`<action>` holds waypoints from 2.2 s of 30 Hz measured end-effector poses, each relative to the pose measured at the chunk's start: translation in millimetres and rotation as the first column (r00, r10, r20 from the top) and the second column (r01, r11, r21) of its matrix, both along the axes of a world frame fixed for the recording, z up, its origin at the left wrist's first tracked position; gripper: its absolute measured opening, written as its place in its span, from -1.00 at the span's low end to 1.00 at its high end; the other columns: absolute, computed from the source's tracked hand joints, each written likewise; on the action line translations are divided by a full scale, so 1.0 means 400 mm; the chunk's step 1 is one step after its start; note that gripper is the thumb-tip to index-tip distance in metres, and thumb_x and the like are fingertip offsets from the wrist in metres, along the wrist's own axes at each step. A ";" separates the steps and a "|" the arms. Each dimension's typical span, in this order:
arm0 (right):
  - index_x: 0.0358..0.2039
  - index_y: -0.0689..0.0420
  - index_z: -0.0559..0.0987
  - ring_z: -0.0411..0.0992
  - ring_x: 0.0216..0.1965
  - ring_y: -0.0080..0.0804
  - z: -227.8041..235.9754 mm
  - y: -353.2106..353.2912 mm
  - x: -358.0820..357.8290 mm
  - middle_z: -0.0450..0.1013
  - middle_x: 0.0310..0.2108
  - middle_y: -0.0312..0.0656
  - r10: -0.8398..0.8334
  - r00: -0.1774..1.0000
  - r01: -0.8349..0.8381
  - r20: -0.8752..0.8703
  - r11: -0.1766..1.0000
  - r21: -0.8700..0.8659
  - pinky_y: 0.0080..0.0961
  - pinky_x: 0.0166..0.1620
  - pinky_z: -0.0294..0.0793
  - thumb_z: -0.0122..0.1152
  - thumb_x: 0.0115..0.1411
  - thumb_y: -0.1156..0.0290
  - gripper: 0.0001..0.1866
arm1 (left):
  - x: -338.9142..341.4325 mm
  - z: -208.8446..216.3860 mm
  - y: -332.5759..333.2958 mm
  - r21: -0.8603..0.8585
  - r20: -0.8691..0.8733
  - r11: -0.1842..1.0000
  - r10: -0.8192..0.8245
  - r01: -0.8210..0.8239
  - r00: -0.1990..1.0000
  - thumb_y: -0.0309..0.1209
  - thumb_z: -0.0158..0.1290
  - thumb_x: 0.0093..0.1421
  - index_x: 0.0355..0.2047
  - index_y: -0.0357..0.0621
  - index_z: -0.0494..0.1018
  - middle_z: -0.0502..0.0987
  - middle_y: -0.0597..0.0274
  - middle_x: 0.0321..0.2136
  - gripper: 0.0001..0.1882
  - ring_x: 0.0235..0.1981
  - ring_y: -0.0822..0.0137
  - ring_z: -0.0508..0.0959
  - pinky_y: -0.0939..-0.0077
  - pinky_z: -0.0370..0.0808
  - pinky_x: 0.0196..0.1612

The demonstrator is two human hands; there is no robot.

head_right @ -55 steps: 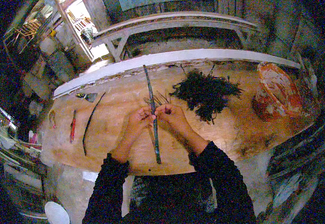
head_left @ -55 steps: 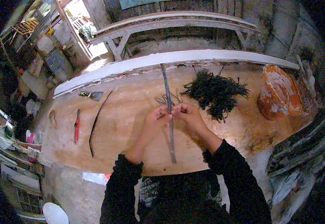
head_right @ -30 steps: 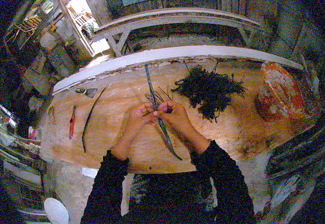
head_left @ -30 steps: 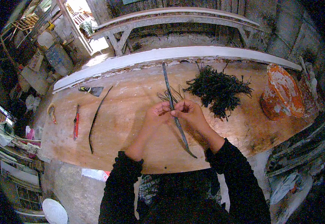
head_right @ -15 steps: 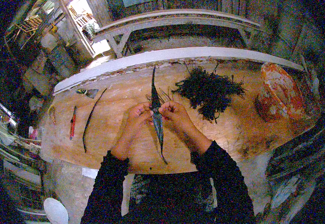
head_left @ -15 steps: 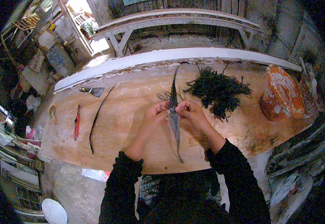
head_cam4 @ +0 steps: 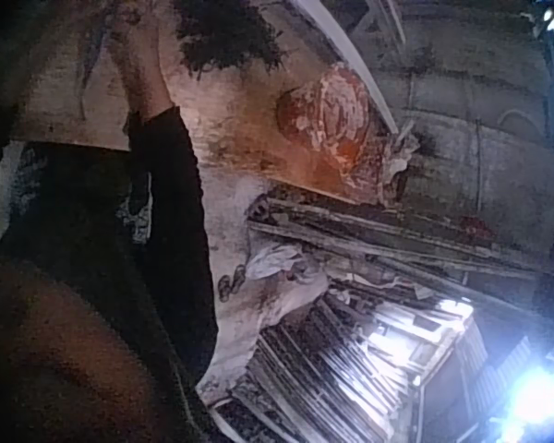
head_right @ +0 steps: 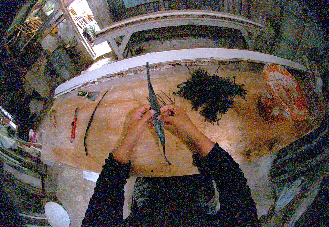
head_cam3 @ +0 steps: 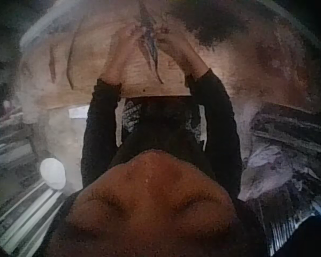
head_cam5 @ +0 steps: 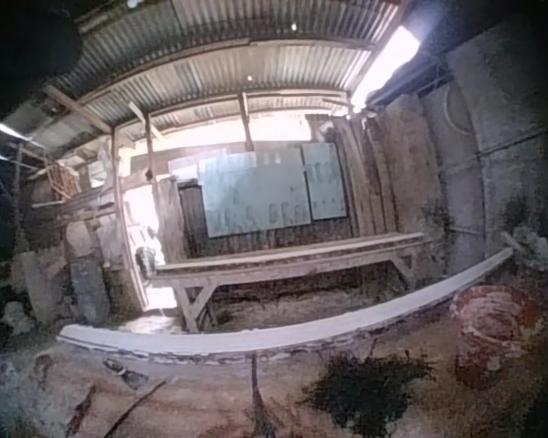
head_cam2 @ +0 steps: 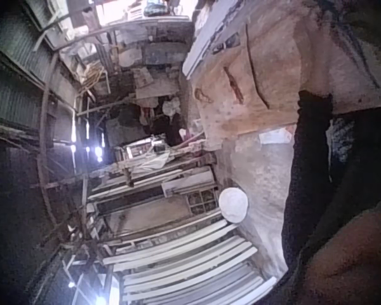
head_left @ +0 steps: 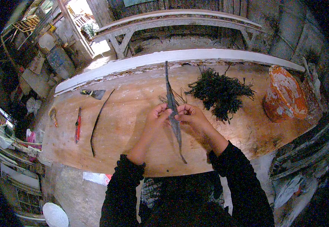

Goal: The person repeatedly picks up thin dark plant strips from a wooden workbench and interlaces them by hand into a small woven bundle. The person occasionally adjusts the bundle and continues adding strips, working entirely by hand without visible tools.

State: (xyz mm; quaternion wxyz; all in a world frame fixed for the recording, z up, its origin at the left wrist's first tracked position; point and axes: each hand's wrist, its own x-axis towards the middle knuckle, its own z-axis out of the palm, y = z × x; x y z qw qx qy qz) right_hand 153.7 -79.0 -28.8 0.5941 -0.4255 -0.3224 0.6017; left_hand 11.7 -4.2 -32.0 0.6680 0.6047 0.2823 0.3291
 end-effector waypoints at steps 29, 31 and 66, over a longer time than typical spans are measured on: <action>-0.54 0.09 0.39 0.29 -0.55 -0.67 0.016 -0.009 0.002 0.33 -0.57 -0.39 0.018 0.999 -0.019 -0.041 1.000 -0.021 -0.79 -0.53 0.26 0.12 -0.08 0.52 -0.90 | -0.006 0.014 -0.013 -0.020 0.060 0.996 -0.080 0.082 0.995 -0.38 0.04 -0.03 -0.27 -0.19 0.32 0.42 0.39 -0.56 -0.71 -0.56 0.57 0.40 0.72 0.35 -0.51; -0.52 0.08 0.39 0.29 -0.56 -0.66 0.014 -0.009 0.001 0.34 -0.57 -0.40 0.040 0.997 -0.044 -0.068 0.997 -0.063 -0.79 -0.54 0.26 0.13 -0.08 0.51 -0.90 | -0.010 0.006 -0.008 -0.006 0.067 0.996 -0.090 0.091 0.994 -0.39 0.04 -0.03 -0.27 -0.19 0.32 0.42 0.37 -0.54 -0.71 -0.56 0.56 0.40 0.72 0.36 -0.51; -0.55 0.02 0.34 0.31 -0.55 -0.69 0.025 -0.015 0.010 0.32 -0.57 -0.43 0.123 0.973 -0.128 -0.196 0.992 -0.013 -0.75 -0.53 0.34 0.11 -0.07 0.52 -0.86 | -0.013 0.002 -0.011 -0.006 0.057 0.991 -0.132 0.132 0.990 -0.34 0.00 0.01 -0.50 -0.09 0.32 0.42 0.39 -0.53 -0.87 -0.53 0.55 0.40 0.66 0.36 -0.52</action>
